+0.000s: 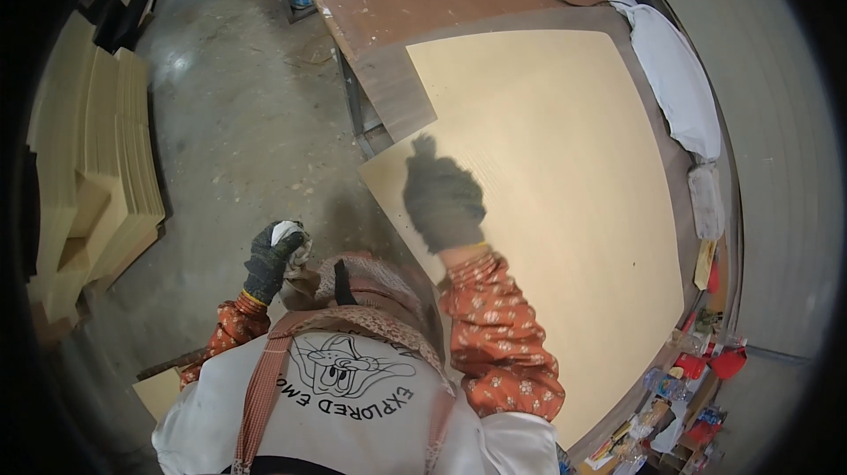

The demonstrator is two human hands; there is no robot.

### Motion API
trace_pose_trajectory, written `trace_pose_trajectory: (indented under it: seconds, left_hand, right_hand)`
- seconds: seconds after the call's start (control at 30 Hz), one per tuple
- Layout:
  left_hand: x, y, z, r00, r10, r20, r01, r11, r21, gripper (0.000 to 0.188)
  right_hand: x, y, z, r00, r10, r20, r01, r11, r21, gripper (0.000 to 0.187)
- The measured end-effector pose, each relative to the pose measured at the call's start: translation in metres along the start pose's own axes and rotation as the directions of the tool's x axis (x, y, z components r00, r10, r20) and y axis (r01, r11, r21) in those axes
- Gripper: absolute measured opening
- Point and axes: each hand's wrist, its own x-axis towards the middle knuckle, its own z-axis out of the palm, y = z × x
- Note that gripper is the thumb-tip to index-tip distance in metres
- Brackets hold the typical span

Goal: The person wipes a wooden board with a cloth, rubs the surface with a yellow block, and marks a line along one edge with a pen.

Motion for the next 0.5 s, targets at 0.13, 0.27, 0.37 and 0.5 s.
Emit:
trace_pose_trajectory:
  seconds: [0.13,0.27,0.37,0.5]
  left_hand:
    - [0.008,0.002,0.003,0.999,-0.023,-0.022,0.024,1.000,0.017,0.025]
    - [0.003,0.011,0.007,0.999,0.042,-0.015,-0.040,0.997,0.068,0.026]
    - [0.008,0.003,0.003,0.999,0.042,-0.004,-0.042,0.998,0.045,0.027]
    - [0.006,0.017,0.004,1.000,0.002,-0.004,-0.002,0.996,0.092,0.028]
  right_hand:
    - [0.053,0.066,0.007,0.936,0.044,-0.349,-0.059,0.998,-0.032,0.031]
    - [0.067,0.062,-0.019,0.961,0.123,-0.247,-0.111,0.992,0.060,0.030]
    - [0.041,0.036,-0.004,0.985,0.022,-0.170,-0.025,1.000,-0.014,0.033]
    - [0.038,0.041,-0.003,0.971,0.010,-0.239,-0.018,0.999,-0.030,0.029]
